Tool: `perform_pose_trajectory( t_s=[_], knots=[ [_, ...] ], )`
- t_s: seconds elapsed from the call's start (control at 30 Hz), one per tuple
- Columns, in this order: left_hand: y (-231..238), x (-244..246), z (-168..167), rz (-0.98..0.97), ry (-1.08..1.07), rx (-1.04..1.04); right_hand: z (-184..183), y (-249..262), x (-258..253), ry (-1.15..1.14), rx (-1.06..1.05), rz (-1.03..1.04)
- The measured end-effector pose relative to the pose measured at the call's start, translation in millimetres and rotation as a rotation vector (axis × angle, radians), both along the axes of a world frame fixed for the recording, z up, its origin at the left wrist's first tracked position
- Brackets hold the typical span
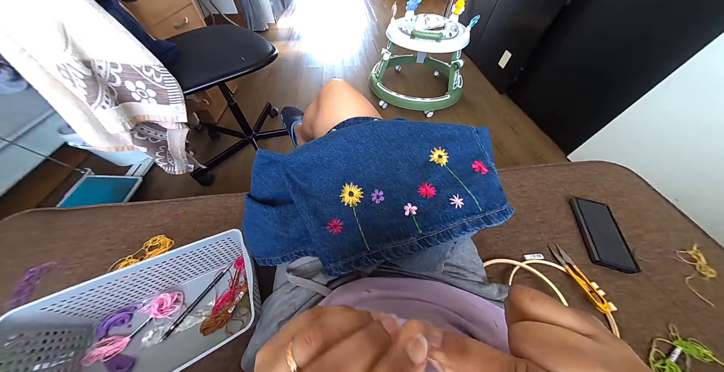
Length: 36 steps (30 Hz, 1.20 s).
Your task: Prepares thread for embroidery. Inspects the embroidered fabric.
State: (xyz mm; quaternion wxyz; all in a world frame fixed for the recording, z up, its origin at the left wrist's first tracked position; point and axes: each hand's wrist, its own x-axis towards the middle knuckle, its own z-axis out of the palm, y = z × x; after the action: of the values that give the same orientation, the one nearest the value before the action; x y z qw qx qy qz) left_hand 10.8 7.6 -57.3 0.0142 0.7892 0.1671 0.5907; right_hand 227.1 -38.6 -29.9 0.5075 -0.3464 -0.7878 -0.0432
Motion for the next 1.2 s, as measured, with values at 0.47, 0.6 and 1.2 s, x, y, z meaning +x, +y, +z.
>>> perform_pose_trajectory(
  t_s=[0.47,0.6,1.2],
  knots=[
    [9.4,-1.2,7.0,-0.652,-0.166,-0.812,1.0,1.8,3.1,-0.128,0.054,-0.002],
    [7.9,-5.2,9.7,-0.628,-0.155,-0.853,-0.5,3.7,1.8,-0.049,0.008,0.003],
    [11.4,-3.6,6.8,-0.784,-0.125,-0.874,-3.0,3.7,-5.2,0.064,-0.110,0.050]
  ],
)
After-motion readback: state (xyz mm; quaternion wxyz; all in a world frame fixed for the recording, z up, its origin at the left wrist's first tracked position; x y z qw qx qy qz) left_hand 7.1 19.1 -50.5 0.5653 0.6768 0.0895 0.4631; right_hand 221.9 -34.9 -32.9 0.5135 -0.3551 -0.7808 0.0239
